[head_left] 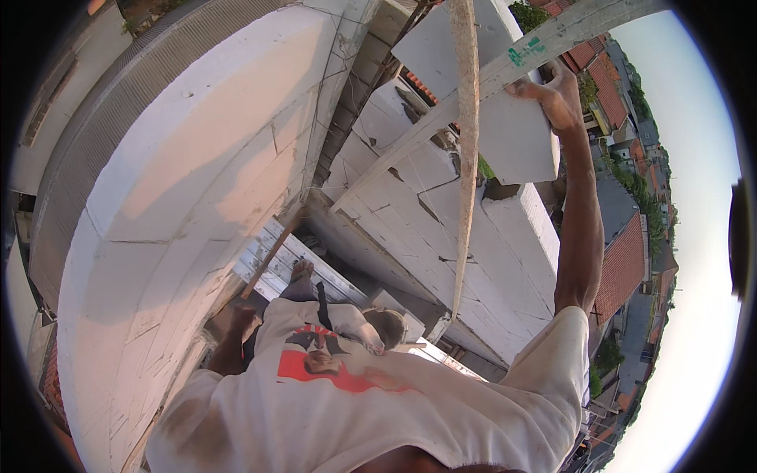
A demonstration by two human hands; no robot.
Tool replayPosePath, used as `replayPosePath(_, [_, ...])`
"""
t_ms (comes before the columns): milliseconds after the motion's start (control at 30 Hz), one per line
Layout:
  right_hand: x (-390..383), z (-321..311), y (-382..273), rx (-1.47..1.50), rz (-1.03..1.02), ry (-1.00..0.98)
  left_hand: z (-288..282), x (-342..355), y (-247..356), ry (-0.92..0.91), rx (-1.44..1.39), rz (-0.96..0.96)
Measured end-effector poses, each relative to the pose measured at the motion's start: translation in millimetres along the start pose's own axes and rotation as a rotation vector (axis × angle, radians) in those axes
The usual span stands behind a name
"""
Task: The person secures a wooden plank to a metal frame on a rooftop using a hammer and nails. They then scoop cement from a bucket with a trowel and apply it to the wall surface. Finally, they use pliers to adjust a wire on the structure.
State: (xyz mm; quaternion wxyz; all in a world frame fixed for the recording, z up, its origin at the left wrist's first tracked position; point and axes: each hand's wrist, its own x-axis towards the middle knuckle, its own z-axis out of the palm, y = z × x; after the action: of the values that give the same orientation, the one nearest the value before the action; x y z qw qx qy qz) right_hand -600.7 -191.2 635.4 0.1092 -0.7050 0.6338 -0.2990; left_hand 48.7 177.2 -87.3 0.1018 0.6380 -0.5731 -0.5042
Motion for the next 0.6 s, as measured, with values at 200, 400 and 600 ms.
replayPosePath(200, [-10.5,19.9,5.1,-0.109,0.010,-0.035,-33.5,-3.4,60.3,-0.040,-0.453,-0.397])
replayPosePath(400, [-11.3,39.8,28.3,-0.135,0.027,-0.064,-38.8,-13.4,61.2,-0.016,-0.458,-0.509])
replayPosePath(600, [-15.3,54.9,22.1,-0.158,0.115,-0.193,-23.1,-11.9,35.3,-0.059,-0.474,-0.449])
